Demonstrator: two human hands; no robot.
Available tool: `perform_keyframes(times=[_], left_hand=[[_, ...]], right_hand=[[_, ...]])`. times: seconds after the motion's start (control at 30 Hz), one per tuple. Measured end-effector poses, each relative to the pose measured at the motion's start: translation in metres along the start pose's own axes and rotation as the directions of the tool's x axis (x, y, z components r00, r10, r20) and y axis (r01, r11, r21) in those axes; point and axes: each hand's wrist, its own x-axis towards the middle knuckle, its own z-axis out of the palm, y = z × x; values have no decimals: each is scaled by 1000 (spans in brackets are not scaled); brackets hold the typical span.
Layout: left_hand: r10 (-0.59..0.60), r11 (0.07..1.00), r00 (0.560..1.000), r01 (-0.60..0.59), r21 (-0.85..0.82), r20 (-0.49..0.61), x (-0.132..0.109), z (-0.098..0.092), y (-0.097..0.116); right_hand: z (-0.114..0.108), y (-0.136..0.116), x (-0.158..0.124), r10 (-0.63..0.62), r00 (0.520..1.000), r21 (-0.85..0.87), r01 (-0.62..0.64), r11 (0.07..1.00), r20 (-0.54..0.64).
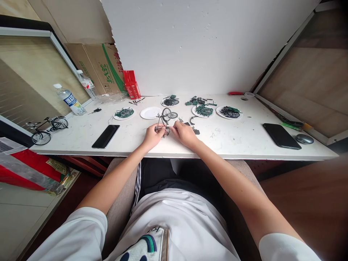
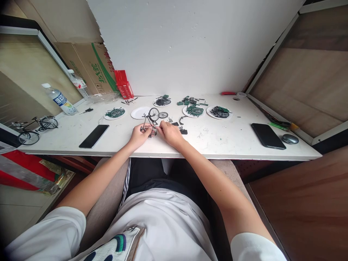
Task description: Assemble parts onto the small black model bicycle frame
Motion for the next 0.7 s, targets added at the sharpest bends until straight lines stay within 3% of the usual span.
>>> perform_keyframes(times=[0.17,0.5,0.7], left_hand=[[12,999,1000,-13,34,29,-1,1,0],[-15,1000,1000,15,6,-6,2,-1,-3],[11,998,1000,-12,53,23,0,-1,0]], right_hand=[[1,-1,0,42,999,-91,-41,995,1],[-8,-7,-2,-41,996,152,29,988,82],[-8,-7,2,97,981,-36,-93,995,169]])
